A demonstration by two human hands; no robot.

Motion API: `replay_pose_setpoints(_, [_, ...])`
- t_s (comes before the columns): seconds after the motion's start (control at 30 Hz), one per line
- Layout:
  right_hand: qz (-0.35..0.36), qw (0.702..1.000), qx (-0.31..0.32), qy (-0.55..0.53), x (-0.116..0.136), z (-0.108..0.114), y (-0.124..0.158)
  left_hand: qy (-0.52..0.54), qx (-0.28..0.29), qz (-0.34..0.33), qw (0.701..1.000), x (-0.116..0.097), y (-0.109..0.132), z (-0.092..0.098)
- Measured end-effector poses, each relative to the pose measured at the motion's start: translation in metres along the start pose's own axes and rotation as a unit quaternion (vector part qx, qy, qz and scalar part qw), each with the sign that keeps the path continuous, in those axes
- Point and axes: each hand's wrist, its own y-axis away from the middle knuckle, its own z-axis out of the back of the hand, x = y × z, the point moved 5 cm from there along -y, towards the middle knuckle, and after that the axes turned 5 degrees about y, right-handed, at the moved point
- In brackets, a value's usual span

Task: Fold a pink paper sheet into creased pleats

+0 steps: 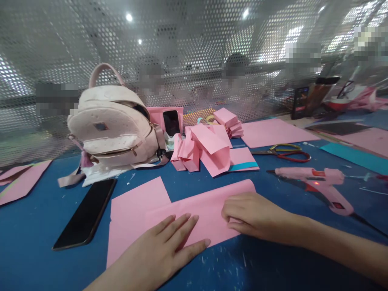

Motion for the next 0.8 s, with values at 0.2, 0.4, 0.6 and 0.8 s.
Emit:
replay_pose_setpoints(0.2, [0.071,0.992,-0.052,0.095,0.016,-0.009,-0.002,0.007,0.004,0.006,1.000,0.002,-0.002,0.000])
replay_pose_setpoints(0.4, [0.054,0.987,-0.042,0.148,0.019,-0.016,-0.015,0.007,-0.011,0.007,1.000,0.003,-0.001,0.002])
replay_pose_setpoints(0.6, [0.047,0.984,0.060,0.161,0.026,-0.012,-0.051,0.006,-0.022,0.017,1.000,0.004,0.000,0.001])
replay_pose_setpoints(0.8, [0.024,0.973,0.122,0.194,0.031,-0.006,-0.076,0.006,-0.033,0.022,0.999,0.005,0.003,0.001])
